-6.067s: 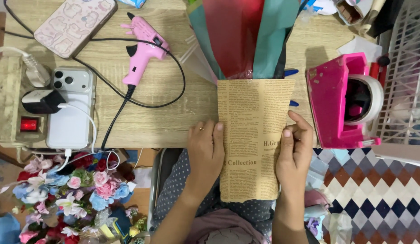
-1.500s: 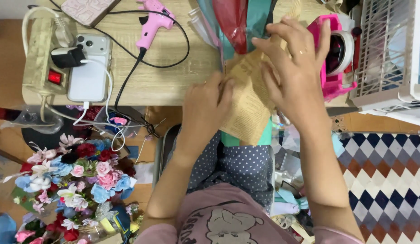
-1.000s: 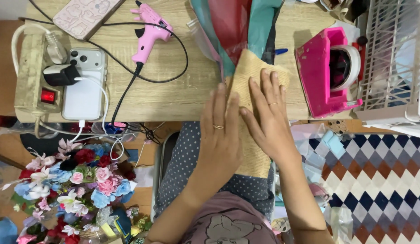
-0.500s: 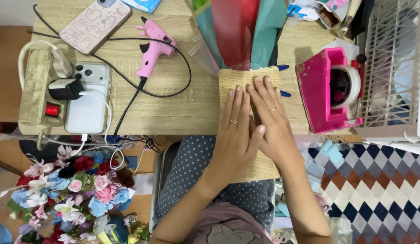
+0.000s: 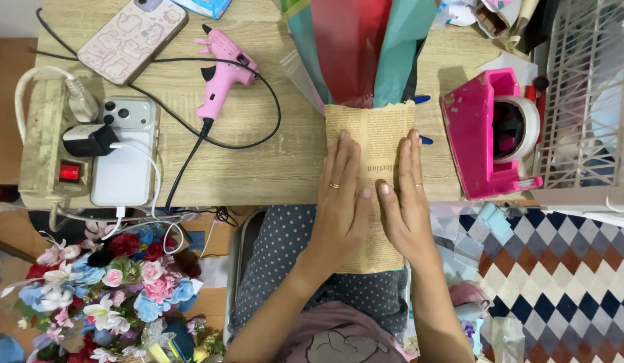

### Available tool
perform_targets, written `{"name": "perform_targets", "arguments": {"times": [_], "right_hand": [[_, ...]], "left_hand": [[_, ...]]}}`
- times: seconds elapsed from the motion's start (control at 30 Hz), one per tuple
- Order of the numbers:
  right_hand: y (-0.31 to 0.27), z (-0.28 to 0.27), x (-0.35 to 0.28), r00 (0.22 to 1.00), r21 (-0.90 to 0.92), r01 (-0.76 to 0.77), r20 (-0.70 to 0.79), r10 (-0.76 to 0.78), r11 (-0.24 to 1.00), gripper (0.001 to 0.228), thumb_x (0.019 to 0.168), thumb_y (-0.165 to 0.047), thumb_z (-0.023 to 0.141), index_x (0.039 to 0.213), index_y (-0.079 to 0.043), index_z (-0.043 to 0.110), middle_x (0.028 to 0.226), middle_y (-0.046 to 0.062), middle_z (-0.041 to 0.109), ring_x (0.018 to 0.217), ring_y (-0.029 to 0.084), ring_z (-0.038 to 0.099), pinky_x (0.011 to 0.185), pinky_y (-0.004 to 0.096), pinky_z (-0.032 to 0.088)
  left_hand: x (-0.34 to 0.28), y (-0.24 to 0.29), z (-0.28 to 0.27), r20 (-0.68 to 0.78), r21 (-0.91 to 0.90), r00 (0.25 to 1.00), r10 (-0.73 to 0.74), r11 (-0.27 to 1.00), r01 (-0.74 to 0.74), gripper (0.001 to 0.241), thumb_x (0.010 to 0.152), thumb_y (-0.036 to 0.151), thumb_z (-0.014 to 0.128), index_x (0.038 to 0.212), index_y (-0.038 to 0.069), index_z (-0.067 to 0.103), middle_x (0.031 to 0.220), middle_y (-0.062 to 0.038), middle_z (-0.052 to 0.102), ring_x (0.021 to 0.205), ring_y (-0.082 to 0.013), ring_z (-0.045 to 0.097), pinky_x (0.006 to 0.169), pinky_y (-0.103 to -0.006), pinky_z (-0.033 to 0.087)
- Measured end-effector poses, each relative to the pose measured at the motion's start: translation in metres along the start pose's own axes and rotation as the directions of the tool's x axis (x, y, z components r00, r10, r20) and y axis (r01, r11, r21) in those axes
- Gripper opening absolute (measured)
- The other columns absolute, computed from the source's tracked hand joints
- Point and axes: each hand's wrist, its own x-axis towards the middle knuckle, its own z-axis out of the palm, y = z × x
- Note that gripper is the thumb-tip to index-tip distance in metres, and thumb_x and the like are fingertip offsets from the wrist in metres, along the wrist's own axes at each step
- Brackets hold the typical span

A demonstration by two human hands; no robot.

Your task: The person wraps a bouquet of artificial flowers with multiple layers of colored paper. They fold and secure each layer using adhesive tape, adding a green band and a printed paper sleeve to the arrangement.

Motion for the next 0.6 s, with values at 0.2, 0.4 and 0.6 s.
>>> {"name": "perform_targets", "arguments": {"times": [0.2, 0.4, 0.6], "right_hand": [[-0.003, -0.002, 0.006, 1.000, -0.050, -0.014, 0.015, 0.015, 0.999, 0.062, 0.110, -0.017, 0.042, 0.164, -0.007, 0.014, 0.172, 0.016, 0.005, 0.159, 0.034, 0.003, 0.129, 0.047, 0.010], [0.001, -0.002, 0.002, 1.000, -0.099, -0.022, 0.016, 0.024, 0.995, 0.062, 0.112, -0.019, 0.042, 0.165, -0.006, 0.012, 0.172, 0.016, 0.004, 0.158, 0.034, 0.002, 0.129, 0.048, 0.008], [-0.001, -0.007, -0.005, 0.996, -0.135, -0.071, 0.043, 0.077, 0.988, 0.063, 0.113, -0.019, 0.041, 0.165, -0.005, 0.008, 0.172, 0.019, 0.001, 0.158, 0.038, -0.001, 0.128, 0.052, 0.001]], "left_hand": [[-0.010, 0.008, -0.003, 0.079, 0.290, 0.997, 0.020, 0.956, -0.042, 0.052, 0.107, 0.013, 0.033, 0.156, -0.003, 0.027, 0.167, -0.023, 0.016, 0.157, -0.0367, 0.011, 0.126, -0.0524, 0.011], [-0.024, -0.005, -0.001, 0.082, 0.440, 0.994, 0.068, 0.893, -0.097, 0.055, 0.107, 0.022, 0.036, 0.156, -0.002, 0.030, 0.166, -0.023, 0.020, 0.156, -0.0349, 0.015, 0.126, -0.0498, 0.015], [-0.025, -0.004, 0.002, 0.069, 0.417, 0.997, 0.045, 0.906, -0.069, 0.059, 0.108, 0.025, 0.039, 0.156, -0.006, 0.026, 0.166, -0.026, 0.016, 0.156, -0.0388, 0.014, 0.127, -0.0522, 0.017]]}}
